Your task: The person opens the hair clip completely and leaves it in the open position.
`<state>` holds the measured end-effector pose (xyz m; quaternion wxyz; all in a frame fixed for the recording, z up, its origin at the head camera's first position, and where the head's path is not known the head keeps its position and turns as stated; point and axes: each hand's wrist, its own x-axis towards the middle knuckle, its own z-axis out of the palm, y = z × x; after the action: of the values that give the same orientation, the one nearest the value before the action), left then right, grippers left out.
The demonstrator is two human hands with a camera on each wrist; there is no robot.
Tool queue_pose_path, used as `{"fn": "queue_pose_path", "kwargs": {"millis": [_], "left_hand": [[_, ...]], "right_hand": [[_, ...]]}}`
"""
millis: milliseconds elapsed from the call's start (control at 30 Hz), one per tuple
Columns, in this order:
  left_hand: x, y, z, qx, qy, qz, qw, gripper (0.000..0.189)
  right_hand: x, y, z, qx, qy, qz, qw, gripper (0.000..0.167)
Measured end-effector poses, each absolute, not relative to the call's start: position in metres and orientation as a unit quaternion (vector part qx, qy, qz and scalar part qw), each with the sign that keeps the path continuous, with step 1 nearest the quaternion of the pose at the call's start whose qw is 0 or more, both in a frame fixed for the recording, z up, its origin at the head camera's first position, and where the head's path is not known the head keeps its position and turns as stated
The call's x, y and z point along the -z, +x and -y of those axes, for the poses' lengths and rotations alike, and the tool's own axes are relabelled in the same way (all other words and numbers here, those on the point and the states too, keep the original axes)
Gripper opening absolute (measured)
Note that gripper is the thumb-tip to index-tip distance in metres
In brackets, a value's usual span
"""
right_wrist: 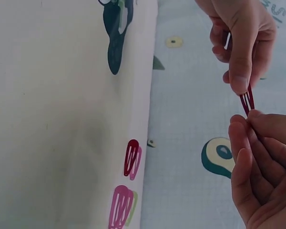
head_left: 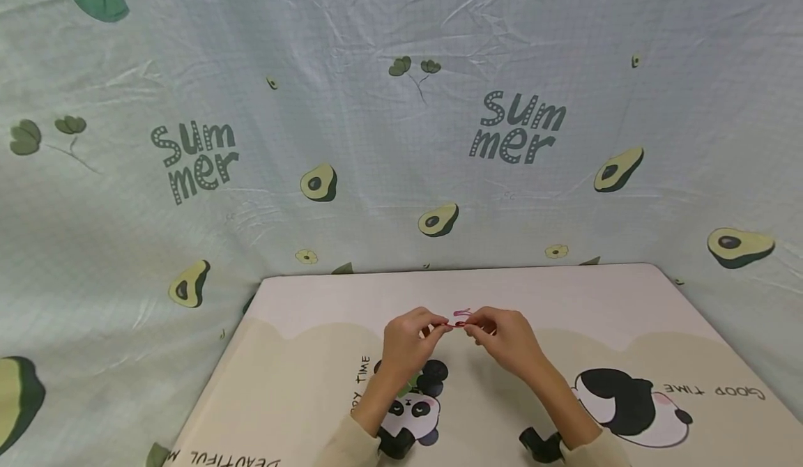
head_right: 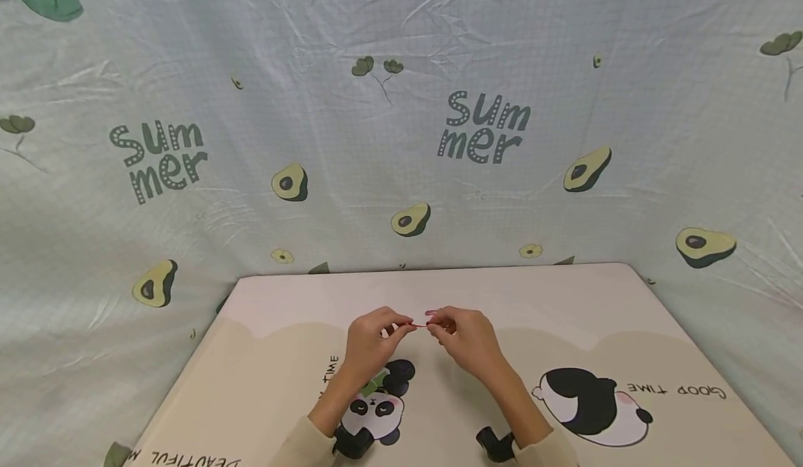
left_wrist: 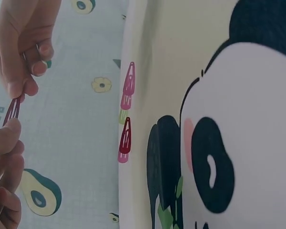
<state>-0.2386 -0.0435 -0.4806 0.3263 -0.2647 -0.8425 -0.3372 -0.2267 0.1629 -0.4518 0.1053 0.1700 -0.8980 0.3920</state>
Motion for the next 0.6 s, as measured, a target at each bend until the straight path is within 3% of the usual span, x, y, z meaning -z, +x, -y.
{"fn": "queue_pose_path", "kwargs": {"millis": [600], "left_hand": [[0.479, -0.238, 0.034, 0.403, -0.264, 0.815, 0.321, 0.010]], "right_hand": [[0.464, -0.226, -0.170, -0.410, 0.195, 0.867, 0.203, 0.009]]}}
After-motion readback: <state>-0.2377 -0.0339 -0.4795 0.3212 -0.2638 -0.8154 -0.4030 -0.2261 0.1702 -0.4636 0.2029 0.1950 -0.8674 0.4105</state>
